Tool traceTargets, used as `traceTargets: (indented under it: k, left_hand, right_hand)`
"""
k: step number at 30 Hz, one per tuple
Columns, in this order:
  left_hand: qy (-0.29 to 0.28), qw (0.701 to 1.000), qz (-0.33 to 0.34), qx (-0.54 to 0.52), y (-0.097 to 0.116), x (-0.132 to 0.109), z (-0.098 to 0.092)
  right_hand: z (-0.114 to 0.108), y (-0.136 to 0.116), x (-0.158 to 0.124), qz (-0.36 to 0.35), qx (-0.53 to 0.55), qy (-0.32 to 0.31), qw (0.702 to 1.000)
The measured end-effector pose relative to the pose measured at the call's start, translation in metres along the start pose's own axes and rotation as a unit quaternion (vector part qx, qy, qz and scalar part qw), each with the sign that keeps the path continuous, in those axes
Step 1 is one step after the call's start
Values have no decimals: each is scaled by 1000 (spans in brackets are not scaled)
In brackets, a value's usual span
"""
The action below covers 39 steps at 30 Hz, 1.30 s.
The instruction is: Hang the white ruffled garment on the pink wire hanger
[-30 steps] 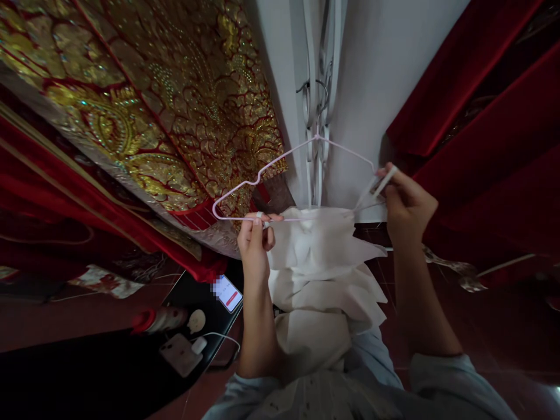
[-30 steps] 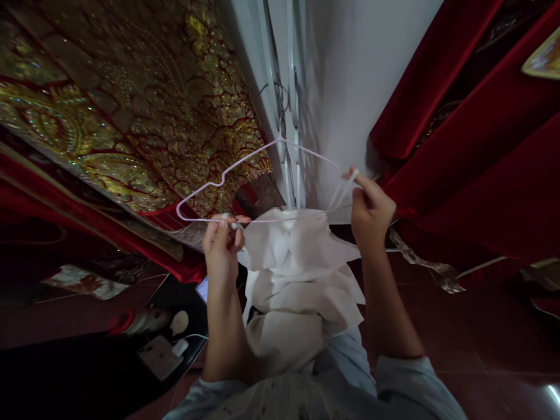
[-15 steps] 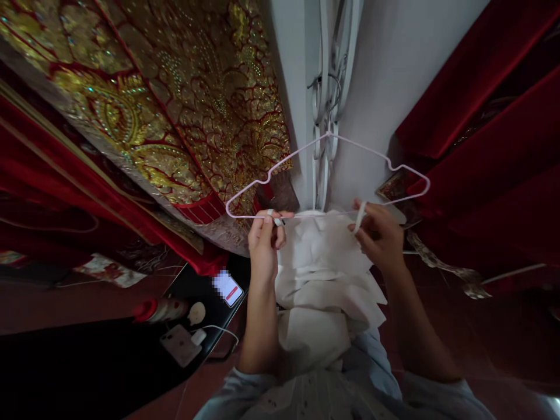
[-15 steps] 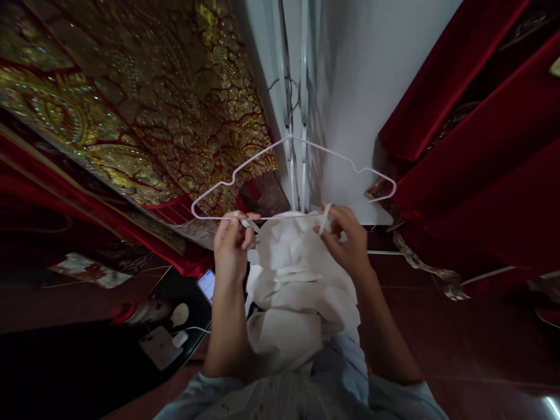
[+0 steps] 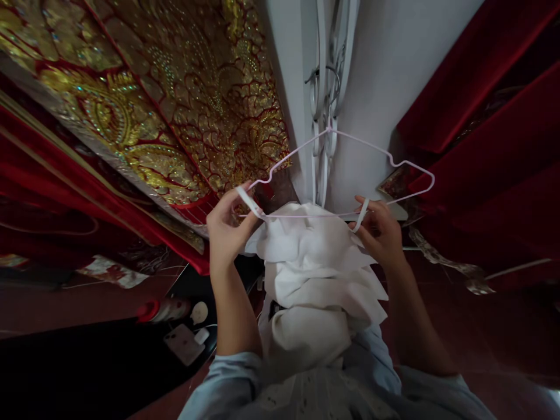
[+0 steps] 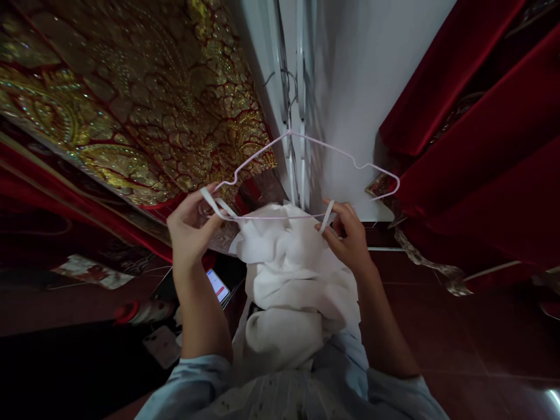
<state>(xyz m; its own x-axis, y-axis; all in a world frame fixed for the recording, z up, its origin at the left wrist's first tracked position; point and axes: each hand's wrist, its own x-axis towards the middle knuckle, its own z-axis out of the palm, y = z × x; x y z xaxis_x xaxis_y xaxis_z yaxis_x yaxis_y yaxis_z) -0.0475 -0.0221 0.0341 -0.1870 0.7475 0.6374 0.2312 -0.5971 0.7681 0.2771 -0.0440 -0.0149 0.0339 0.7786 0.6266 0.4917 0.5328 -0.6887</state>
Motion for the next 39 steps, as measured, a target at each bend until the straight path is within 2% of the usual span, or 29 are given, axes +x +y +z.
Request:
traceTargets:
  k: [3, 5, 7, 9, 11, 12, 15, 19, 21, 22, 24, 25, 26, 27, 30, 32, 34, 36, 37, 39]
  left_hand:
    - [-121, 991, -2, 63, 18, 21, 9]
    - [-143, 985, -7, 94, 22, 30, 12]
    - [-94, 991, -28, 95, 15, 31, 12]
    - [1, 996, -69, 52, 0, 22, 10]
    - [86, 987, -132, -43, -16, 6, 10]
    - [105, 974, -175, -102, -22, -4, 13]
    - [101, 937, -236, -237, -25, -30, 29]
    - [79, 923, -219, -305, -10, -42, 52]
    - [67, 925, -214, -306, -4, -41, 56]
    - [66, 928, -209, -300, -3, -40, 56]
    - [70, 935, -197, -287, -2, -37, 53]
    - [72, 937, -191, -283, -2, -36, 51]
    - [70, 939, -189, -279, -3, -36, 50]
    - [65, 940, -189, -277, -3, -35, 48]
    - [54, 939, -196, -277, -4, -35, 46]
    - [61, 938, -196, -280, -5, -35, 46]
    - [68, 938, -195, -280, -5, -34, 46]
    - [65, 937, -200, -278, -5, -33, 46]
    - [62, 937, -202, -277, -5, -33, 45]
    - [59, 936, -202, -280, -3, -33, 46]
  right_hand:
    - [4, -2, -8, 24, 13, 18, 999]
    - [7, -4, -12, 28, 27, 25, 999]
    - [9, -5, -14, 16, 42, 25, 999]
    - [10, -6, -13, -1, 52, 20, 998]
    - [11, -6, -11, -11, 56, 12, 998]
    - [11, -7, -11, -12, 56, 9, 998]
    - [11, -8, -10, -4, 59, 13, 998]
    - [9, -7, -12, 22, 69, 19, 997]
    - [0, 0, -9, 50, 84, 88, 991]
    - [-7, 5, -6, 64, 93, 153, 982]
    - [-26, 17, 5, 87, 105, 304, 943]
    - [-36, 22, 12, 101, 112, 343, 927]
    - [-45, 26, 19, 112, 114, 349, 923]
    - [-52, 28, 27, 122, 111, 335, 928]
    - [-61, 21, 50, 129, 80, 217, 964]
    - [-58, 9, 62, 99, 28, 149, 984]
    - [-54, -1, 70, 45, -50, 110, 992]
    - [-53, -9, 72, -16, -123, 105, 987]
    - [-53, -12, 70, -47, -148, 127, 980]
    - [-50, -17, 61, -107, -166, 211, 957]
